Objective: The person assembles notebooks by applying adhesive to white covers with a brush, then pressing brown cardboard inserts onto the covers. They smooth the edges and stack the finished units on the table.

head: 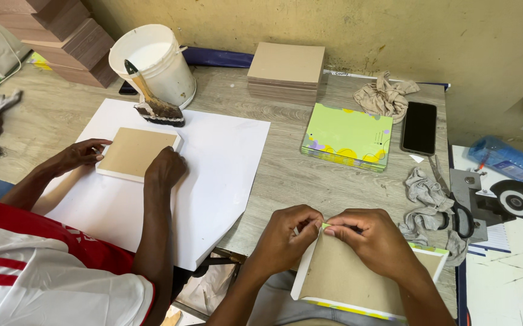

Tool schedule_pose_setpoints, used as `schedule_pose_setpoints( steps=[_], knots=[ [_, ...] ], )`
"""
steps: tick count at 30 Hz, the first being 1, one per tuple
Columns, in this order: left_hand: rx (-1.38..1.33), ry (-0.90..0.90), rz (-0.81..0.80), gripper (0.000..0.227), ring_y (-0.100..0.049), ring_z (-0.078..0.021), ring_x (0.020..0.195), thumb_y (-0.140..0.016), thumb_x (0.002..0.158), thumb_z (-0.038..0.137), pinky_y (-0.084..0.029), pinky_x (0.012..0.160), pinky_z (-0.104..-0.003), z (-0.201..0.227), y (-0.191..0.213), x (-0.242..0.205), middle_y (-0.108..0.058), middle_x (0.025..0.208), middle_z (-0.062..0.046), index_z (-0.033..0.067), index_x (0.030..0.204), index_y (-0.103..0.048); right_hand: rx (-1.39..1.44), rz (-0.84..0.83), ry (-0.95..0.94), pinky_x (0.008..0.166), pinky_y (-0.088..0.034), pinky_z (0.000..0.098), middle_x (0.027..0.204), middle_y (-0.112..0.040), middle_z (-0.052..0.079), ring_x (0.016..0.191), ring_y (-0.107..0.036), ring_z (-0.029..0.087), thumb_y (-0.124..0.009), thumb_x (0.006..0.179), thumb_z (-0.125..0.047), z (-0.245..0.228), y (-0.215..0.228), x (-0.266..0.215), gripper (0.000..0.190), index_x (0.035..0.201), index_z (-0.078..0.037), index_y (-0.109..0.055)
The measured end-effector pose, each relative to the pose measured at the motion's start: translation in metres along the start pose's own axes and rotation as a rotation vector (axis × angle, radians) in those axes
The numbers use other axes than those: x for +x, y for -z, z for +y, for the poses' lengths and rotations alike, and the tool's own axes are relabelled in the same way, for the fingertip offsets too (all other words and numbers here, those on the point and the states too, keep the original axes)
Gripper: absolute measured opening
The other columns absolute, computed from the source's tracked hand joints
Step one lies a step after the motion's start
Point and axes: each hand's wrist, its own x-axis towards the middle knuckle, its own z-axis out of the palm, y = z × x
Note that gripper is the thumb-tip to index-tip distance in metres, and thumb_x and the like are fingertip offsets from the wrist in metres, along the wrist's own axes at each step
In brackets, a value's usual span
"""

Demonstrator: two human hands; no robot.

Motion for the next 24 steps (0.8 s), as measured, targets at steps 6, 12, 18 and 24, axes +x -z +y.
schedule_pose_setpoints(
  steps=[6, 12, 18, 24],
  knots=[
    [0.336, -0.463, 0.147, 0.005, -0.063, -0.0273, 0.083, -0.069, 0.1, -0.002, -0.048, 0.073, -0.039, -0.004, -0.014, 0.004, -0.07, 0.094, -0.008, 0.0038, 0.1, -0.069, -0.02, 0.056, 0.061, 0.078, -0.057, 0.0244, 0.09, -0.095, -0.007, 0.081, -0.082, 0.005, -0.08, 0.09, -0.03, 0.011, 0.006, -0.003, 0.019, 0.088, -0.016, -0.093],
    [0.069, -0.258, 0.197, 0.019, -0.073, -0.0241, 0.096, -0.067, 0.109, 0.023, -0.057, 0.086, -0.038, 0.006, -0.031, 0.003, -0.077, 0.102, -0.007, 0.0088, 0.103, -0.078, -0.071, 0.069, 0.125, 0.077, -0.06, 0.0259, 0.091, -0.095, -0.008, 0.083, -0.085, 0.007, -0.08, 0.089, -0.031, 0.021, 0.02, -0.009, 0.018, 0.092, -0.02, -0.094],
    [-0.366, 0.362, 0.03, 0.024, -0.049, -0.0069, 0.072, -0.066, 0.106, 0.036, -0.04, 0.067, -0.027, 0.002, -0.048, 0.003, -0.058, 0.088, 0.004, 0.0167, 0.093, -0.062, -0.07, 0.075, 0.155, 0.068, -0.054, 0.0268, 0.081, -0.092, -0.008, 0.071, -0.078, 0.006, -0.078, 0.091, -0.032, 0.024, 0.02, -0.014, 0.019, 0.089, -0.021, -0.094],
    [-0.419, 0.364, 0.032, 0.021, -0.044, -0.0076, 0.073, -0.068, 0.108, 0.026, -0.036, 0.068, -0.029, -0.011, -0.058, 0.001, -0.053, 0.077, 0.006, 0.015, 0.09, -0.063, 0.103, -0.08, 0.037, 0.073, -0.056, 0.0256, 0.08, -0.092, -0.005, 0.077, -0.075, 0.006, -0.079, 0.092, -0.03, 0.04, 0.031, -0.008, 0.024, 0.086, -0.013, -0.095]
  ],
)
